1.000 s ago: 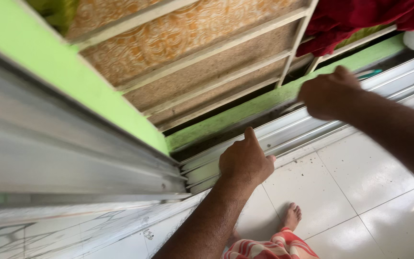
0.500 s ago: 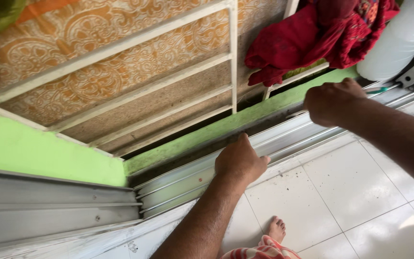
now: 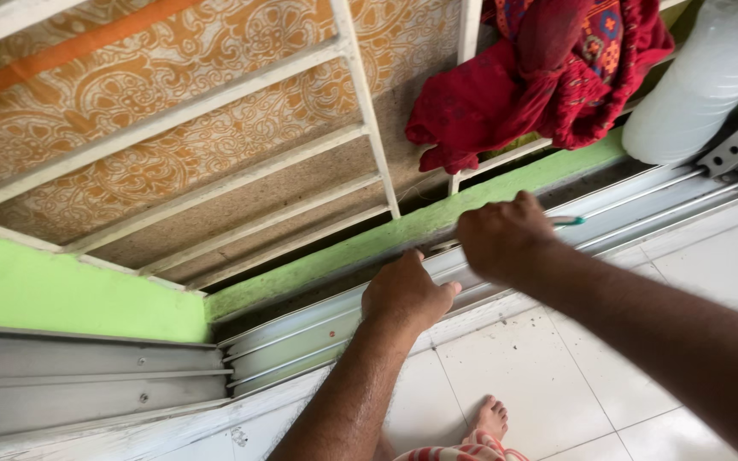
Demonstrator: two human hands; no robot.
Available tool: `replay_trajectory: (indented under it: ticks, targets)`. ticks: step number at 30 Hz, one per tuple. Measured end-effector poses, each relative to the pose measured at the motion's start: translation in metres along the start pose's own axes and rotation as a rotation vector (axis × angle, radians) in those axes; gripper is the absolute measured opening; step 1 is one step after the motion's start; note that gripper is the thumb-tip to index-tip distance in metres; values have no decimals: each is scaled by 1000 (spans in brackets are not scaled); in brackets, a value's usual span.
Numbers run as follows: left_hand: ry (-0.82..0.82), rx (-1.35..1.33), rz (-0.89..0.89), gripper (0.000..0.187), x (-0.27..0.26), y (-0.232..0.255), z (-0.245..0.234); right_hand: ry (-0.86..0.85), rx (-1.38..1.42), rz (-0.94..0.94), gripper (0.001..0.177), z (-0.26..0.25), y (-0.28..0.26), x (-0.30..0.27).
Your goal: The person cleans the metal frame of a sliding window using a toothbrush to scrub the grooves and a red cloth to wipe the surface. The person scrubs the vertical and horizontal sections of the frame and then wipes them down.
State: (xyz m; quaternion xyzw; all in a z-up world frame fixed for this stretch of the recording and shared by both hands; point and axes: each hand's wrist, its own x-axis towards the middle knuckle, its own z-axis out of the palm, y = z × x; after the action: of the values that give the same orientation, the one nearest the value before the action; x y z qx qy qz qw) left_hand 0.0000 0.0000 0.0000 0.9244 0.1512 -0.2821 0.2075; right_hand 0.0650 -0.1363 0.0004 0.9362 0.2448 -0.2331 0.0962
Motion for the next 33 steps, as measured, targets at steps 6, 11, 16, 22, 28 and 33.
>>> replay_trajectory:
  ticks: [6, 11, 16, 22, 28, 33]
  targets:
    - [-8, -45, 132, 83, 22, 27, 12, -51, 117, 297, 28, 35, 123, 16]
    - [-34, -65, 216, 80, 42, 53, 17, -106, 97, 401, 28, 35, 171, 10]
    - [-48, -89, 233, 80, 51, 70, 25, 5, 49, 233, 23, 39, 126, 3]
    - [-102, -97, 196, 83, 51, 87, 28, 45, -42, 155, 21, 38, 131, -8]
    - [-129, -78, 176, 83, 49, 96, 28, -82, -157, 352, 19, 34, 190, -12]
    - [-93, -51, 199, 83, 48, 99, 30, -71, -144, 381, 23, 48, 173, -19]
